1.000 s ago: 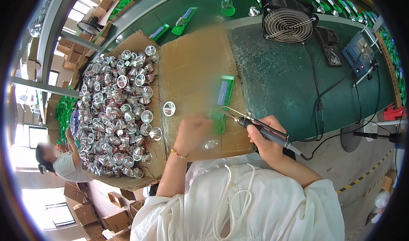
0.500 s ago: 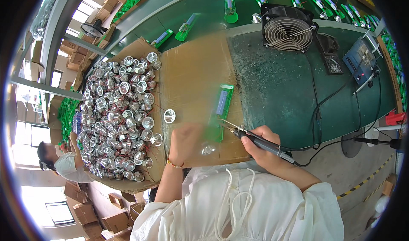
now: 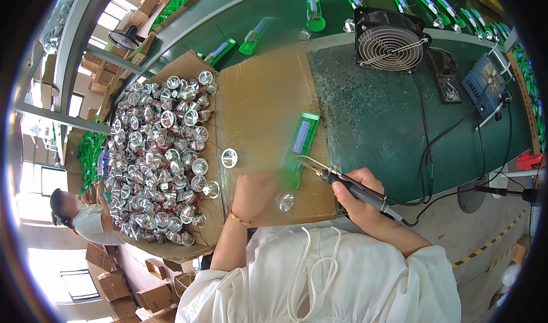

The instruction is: Soldering internal components and wires inside a plastic housing at an electronics assembly line.

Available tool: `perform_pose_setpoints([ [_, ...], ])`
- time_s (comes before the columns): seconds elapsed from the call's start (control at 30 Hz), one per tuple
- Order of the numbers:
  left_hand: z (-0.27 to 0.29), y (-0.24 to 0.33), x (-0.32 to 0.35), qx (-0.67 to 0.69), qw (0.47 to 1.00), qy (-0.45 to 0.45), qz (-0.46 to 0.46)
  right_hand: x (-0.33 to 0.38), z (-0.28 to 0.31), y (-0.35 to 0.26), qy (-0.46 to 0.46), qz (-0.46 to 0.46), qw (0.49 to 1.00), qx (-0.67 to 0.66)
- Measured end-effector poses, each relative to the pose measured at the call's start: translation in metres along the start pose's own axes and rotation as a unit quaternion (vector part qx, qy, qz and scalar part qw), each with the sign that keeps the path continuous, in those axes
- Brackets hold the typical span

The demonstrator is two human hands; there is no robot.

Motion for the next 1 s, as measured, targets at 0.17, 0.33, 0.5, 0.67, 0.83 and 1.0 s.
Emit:
perform_pose_setpoints([
  [0.17, 0.025, 0.006, -0.048, -0.048, 0.996, 0.072, 0.011, -0.015, 0.023, 0.003, 0.048, -0.007, 0.999, 0.001],
  [0.33, 0.039, -0.018, -0.177, -0.119, 0.983, 0.134, 0.026, -0.028, 0.042, 0.017, 0.094, -0.007, 0.995, 0.029],
  [0.5, 0.033, -0.052, -0.302, -0.178, 0.973, 0.142, 0.047, -0.033, 0.042, 0.034, 0.104, -0.090, 0.990, 0.006],
  [0.67, 0.050, -0.048, -0.341, -0.162, 0.939, 0.303, 0.023, -0.037, 0.045, 0.040, 0.110, -0.130, 0.985, -0.027],
  [0.83, 0.061, -0.090, -0.349, -0.223, 0.963, 0.149, 0.023, -0.035, 0.045, 0.039, 0.094, -0.118, 0.988, -0.022],
  [1.0, 0.053, -0.087, -0.289, -0.159, 0.980, 0.116, -0.013, -0.039, 0.041, 0.037, 0.092, -0.123, 0.987, -0.046],
])
Point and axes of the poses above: each hand's wrist, its own x-axis away from the middle knuckle, its own z-axis out of the back of the hand, y = z × x, the point moved 8 cm from there along -x, towards the middle knuckle, and after that the axes turned 8 degrees about -z, right-handed, at the moved point
